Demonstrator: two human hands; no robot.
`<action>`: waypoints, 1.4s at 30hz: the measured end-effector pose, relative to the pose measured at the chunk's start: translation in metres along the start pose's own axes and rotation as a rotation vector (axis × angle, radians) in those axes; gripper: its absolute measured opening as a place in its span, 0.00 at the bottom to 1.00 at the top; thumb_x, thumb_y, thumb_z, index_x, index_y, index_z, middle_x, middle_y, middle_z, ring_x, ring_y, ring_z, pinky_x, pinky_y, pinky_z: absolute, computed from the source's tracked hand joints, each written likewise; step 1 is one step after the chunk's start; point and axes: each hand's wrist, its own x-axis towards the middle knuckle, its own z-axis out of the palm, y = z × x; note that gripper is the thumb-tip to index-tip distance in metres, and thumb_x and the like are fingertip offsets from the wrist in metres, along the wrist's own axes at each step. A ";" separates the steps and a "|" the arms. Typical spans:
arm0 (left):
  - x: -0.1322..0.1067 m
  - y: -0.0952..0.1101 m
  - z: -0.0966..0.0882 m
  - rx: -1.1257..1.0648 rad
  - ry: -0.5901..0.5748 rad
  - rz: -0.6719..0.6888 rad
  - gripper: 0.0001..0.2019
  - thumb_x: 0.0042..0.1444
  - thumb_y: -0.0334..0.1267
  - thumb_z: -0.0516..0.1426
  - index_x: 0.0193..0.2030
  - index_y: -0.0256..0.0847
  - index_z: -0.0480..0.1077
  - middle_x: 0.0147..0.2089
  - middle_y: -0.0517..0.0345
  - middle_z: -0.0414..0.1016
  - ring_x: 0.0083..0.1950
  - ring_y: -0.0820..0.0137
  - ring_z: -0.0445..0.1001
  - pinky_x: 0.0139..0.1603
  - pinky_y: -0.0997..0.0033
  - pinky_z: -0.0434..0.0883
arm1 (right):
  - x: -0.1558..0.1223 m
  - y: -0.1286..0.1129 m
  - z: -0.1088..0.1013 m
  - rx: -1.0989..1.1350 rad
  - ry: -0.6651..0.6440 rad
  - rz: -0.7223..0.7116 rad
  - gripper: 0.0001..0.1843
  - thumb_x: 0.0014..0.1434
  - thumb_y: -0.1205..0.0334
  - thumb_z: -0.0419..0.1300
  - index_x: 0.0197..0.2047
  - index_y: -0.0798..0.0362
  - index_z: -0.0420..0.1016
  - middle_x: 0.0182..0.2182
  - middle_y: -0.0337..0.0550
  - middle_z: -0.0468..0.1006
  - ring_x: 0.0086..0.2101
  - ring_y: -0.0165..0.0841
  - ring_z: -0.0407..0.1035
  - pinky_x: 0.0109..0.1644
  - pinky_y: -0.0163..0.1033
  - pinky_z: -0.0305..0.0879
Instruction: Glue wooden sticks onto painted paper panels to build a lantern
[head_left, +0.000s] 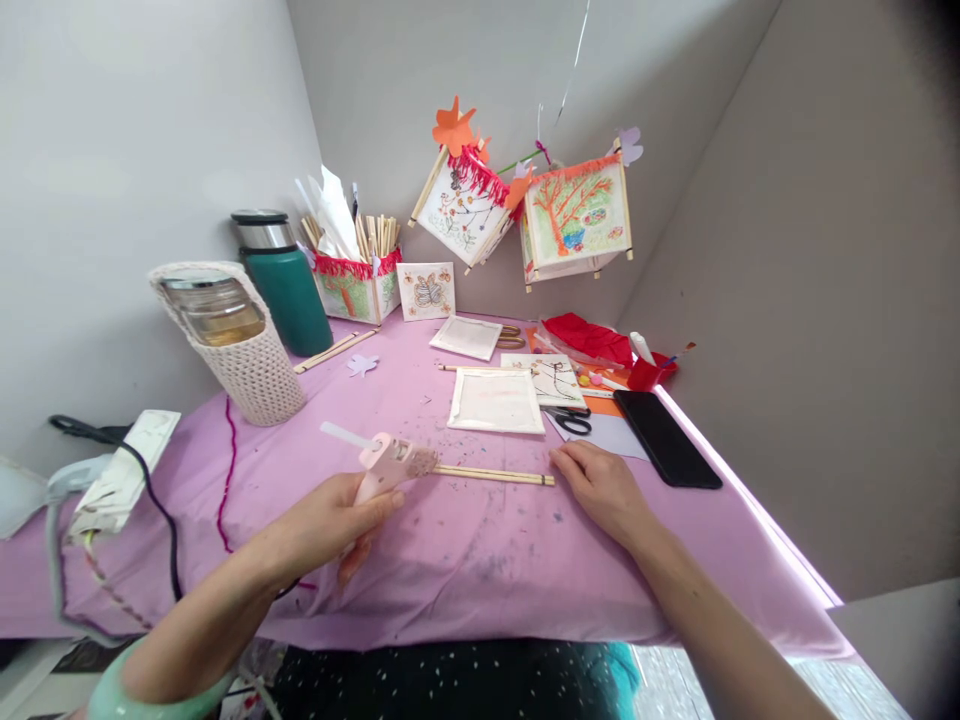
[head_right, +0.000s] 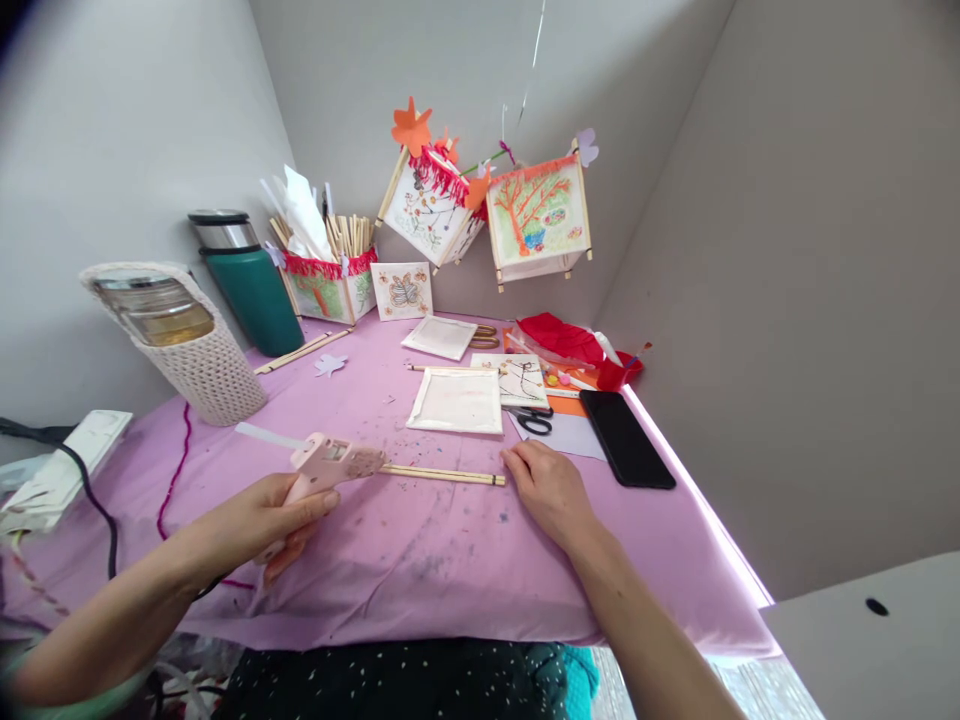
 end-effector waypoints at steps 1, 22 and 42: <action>0.000 -0.001 0.000 0.001 -0.003 0.002 0.25 0.55 0.56 0.49 0.16 0.40 0.57 0.11 0.62 0.60 0.14 0.76 0.58 0.19 0.75 0.54 | 0.000 0.000 0.000 0.000 0.000 -0.001 0.16 0.62 0.56 0.46 0.29 0.51 0.69 0.29 0.40 0.73 0.32 0.33 0.67 0.36 0.36 0.57; -0.006 0.000 -0.009 0.048 0.018 -0.027 0.25 0.54 0.57 0.49 0.16 0.40 0.56 0.10 0.62 0.60 0.14 0.76 0.56 0.19 0.74 0.51 | 0.000 0.001 0.000 -0.010 0.006 -0.013 0.17 0.62 0.56 0.46 0.29 0.51 0.69 0.30 0.41 0.73 0.32 0.33 0.67 0.36 0.36 0.58; -0.008 -0.010 -0.010 0.058 -0.020 -0.063 0.26 0.54 0.58 0.49 0.16 0.40 0.56 0.11 0.60 0.61 0.13 0.76 0.56 0.17 0.75 0.50 | 0.000 0.003 0.001 -0.012 0.007 -0.018 0.17 0.63 0.56 0.45 0.29 0.51 0.70 0.30 0.41 0.74 0.32 0.33 0.67 0.36 0.36 0.57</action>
